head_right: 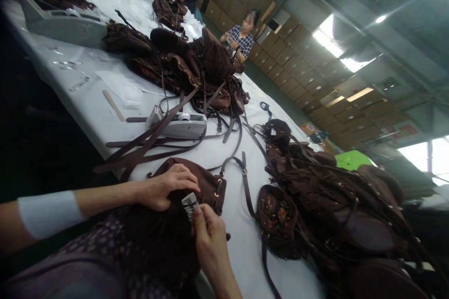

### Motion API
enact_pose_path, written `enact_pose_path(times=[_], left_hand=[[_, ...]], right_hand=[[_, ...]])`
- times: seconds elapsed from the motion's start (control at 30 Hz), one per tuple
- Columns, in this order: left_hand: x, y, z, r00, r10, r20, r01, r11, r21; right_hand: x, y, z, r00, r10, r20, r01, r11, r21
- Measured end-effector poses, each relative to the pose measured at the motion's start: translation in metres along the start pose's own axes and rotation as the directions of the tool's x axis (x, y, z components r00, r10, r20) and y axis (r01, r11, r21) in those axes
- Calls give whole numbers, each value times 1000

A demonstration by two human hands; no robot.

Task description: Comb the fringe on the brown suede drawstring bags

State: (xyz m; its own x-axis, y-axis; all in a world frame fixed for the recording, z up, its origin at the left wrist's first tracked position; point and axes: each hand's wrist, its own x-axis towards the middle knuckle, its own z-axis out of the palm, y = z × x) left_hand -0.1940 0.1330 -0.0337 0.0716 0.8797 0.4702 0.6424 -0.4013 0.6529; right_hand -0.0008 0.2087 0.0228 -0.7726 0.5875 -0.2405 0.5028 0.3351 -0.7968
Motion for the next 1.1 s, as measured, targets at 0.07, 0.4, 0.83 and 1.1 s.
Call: enact_pose_path(times=[0.07, 0.4, 0.83, 1.1], left_hand=[[-6, 12, -6, 995, -80, -66, 66, 980, -186], [-17, -14, 23, 834, -441, -332, 353, 889, -292], [-15, 24, 32, 993, -76, 90, 75, 997, 16], [-4, -5, 61, 992, 27, 121, -69, 928, 365]], right_hand=[[1, 0, -3, 1000, -13, -19, 13, 1000, -10], [-11, -7, 12, 993, -80, 88, 91, 987, -135], [-20, 20, 15, 998, 33, 54, -40, 990, 132], [-37, 31, 22, 994, -106, 17, 107, 990, -89]])
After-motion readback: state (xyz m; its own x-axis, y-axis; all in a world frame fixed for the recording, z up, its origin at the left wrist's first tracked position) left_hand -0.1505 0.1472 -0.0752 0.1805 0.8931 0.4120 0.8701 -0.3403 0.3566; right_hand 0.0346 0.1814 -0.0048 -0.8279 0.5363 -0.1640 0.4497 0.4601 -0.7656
